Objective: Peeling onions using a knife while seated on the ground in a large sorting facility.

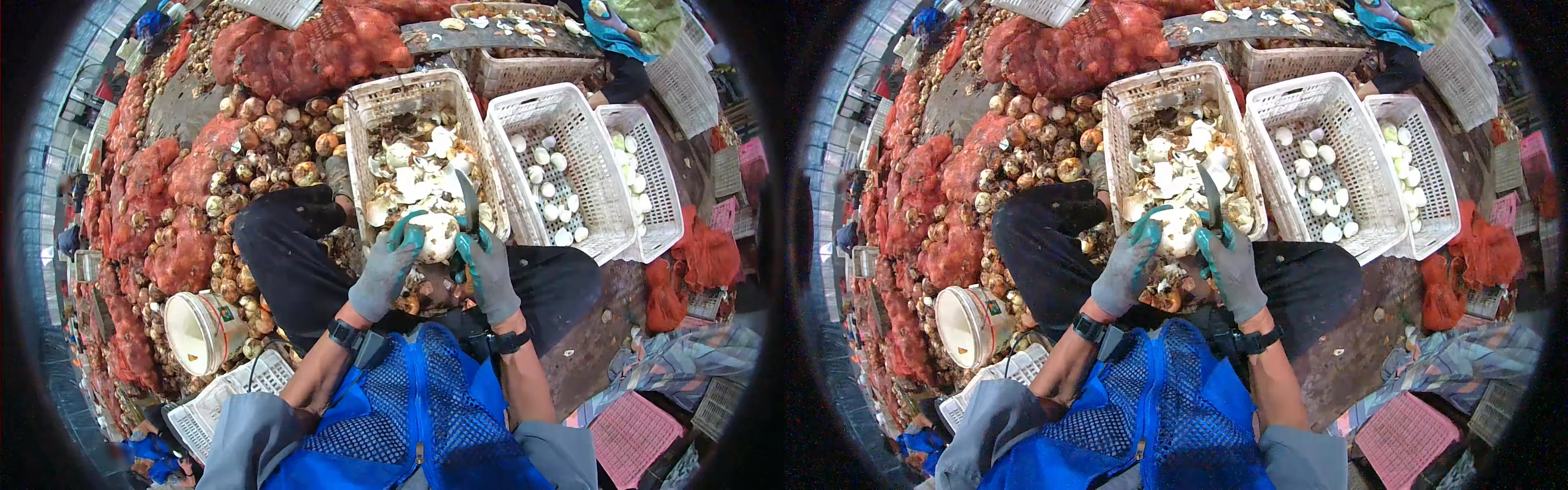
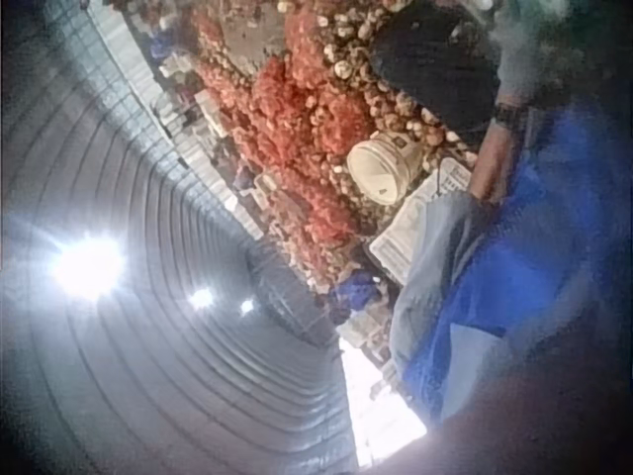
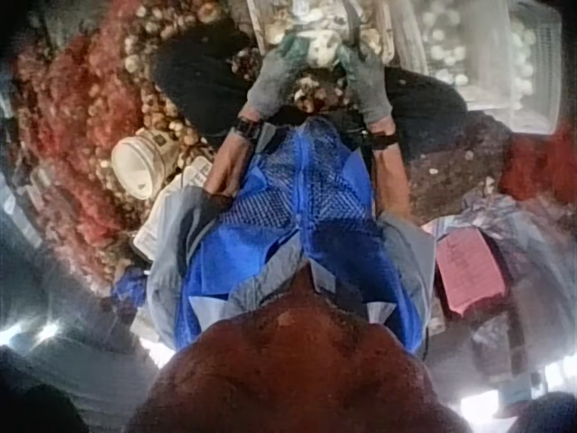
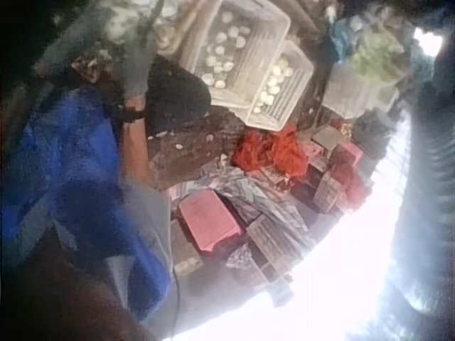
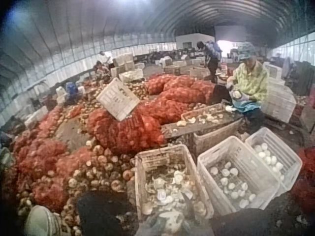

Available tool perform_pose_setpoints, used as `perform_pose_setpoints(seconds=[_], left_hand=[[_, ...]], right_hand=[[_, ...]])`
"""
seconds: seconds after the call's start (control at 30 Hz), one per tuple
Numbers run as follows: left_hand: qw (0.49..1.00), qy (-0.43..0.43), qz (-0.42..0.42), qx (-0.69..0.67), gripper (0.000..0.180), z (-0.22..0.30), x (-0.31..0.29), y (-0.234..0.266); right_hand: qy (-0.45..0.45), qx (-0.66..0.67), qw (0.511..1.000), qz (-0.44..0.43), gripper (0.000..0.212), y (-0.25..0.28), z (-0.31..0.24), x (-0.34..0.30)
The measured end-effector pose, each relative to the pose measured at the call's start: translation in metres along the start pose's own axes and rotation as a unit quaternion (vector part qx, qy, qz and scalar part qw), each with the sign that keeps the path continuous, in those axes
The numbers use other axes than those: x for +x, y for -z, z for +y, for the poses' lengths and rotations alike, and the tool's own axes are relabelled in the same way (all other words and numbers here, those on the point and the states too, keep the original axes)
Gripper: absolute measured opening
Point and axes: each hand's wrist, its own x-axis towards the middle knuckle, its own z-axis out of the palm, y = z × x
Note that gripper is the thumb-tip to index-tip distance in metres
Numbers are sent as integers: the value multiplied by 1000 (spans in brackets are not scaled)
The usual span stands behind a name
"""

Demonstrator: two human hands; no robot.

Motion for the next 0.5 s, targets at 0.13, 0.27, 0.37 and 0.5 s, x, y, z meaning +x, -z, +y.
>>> perform_pose_setpoints(seconds=[0.13,0.27,0.37,0.5], left_hand=[[973,167,69,-142,55,35,-3,-14],[965,146,36,-215,55,65,-7,-18],[973,133,64,-177,54,72,-7,-25],[981,118,101,-120,54,74,-3,-32]], right_hand=[[40,-44,998,18,40,2,6,0],[135,-130,982,30,31,-5,6,-4],[274,-370,887,41,25,-20,-1,-14],[333,-438,835,17,23,-14,24,-9]])
